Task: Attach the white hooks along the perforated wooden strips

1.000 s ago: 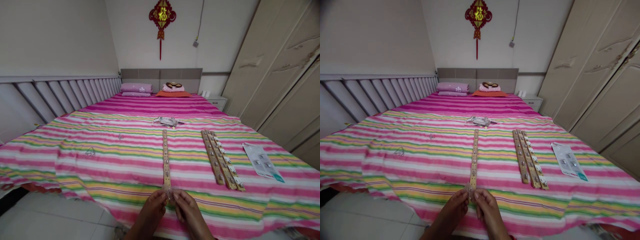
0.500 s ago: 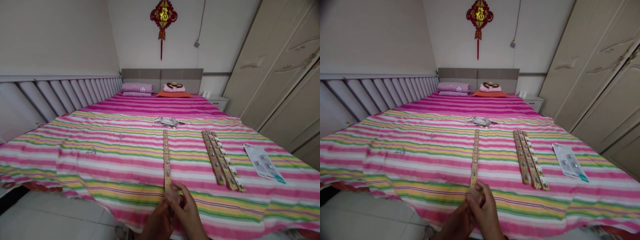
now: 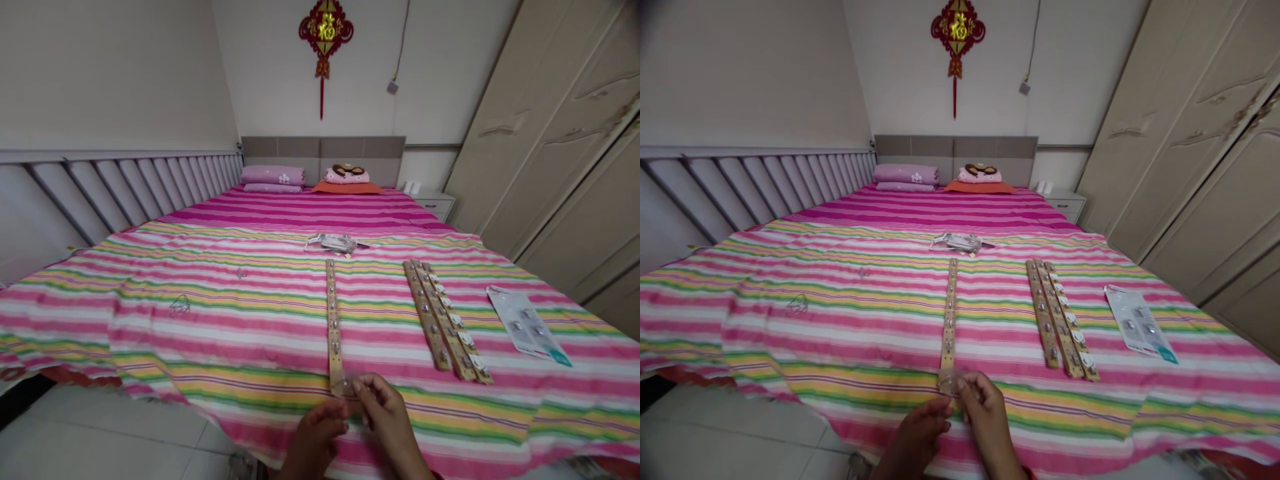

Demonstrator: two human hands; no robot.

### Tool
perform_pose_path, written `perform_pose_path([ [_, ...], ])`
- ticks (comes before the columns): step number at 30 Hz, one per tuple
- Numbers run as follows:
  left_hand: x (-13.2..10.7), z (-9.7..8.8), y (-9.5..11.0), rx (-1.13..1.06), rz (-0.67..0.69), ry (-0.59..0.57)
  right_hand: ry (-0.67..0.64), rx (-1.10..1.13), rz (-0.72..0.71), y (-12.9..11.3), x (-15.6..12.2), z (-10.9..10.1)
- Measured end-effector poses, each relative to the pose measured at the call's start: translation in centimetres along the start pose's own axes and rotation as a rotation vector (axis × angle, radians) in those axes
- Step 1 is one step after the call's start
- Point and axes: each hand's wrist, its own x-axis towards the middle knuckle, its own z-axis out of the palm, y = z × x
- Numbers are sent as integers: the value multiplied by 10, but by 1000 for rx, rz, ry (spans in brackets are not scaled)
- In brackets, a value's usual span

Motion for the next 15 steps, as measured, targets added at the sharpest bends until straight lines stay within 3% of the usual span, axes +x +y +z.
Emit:
perform_pose_path([
  [3, 1, -6, 14, 246, 265, 119, -108, -54, 9, -2, 7, -6],
  [7, 1, -4, 35, 455, 539, 107, -231, -108, 37, -4, 12, -8],
  [11, 3, -3, 47, 517, 540, 130, -304, -103, 32, -10, 15, -7],
  [15, 3, -2, 49, 556, 472, -40, -362, -97, 63, -10, 18, -6],
])
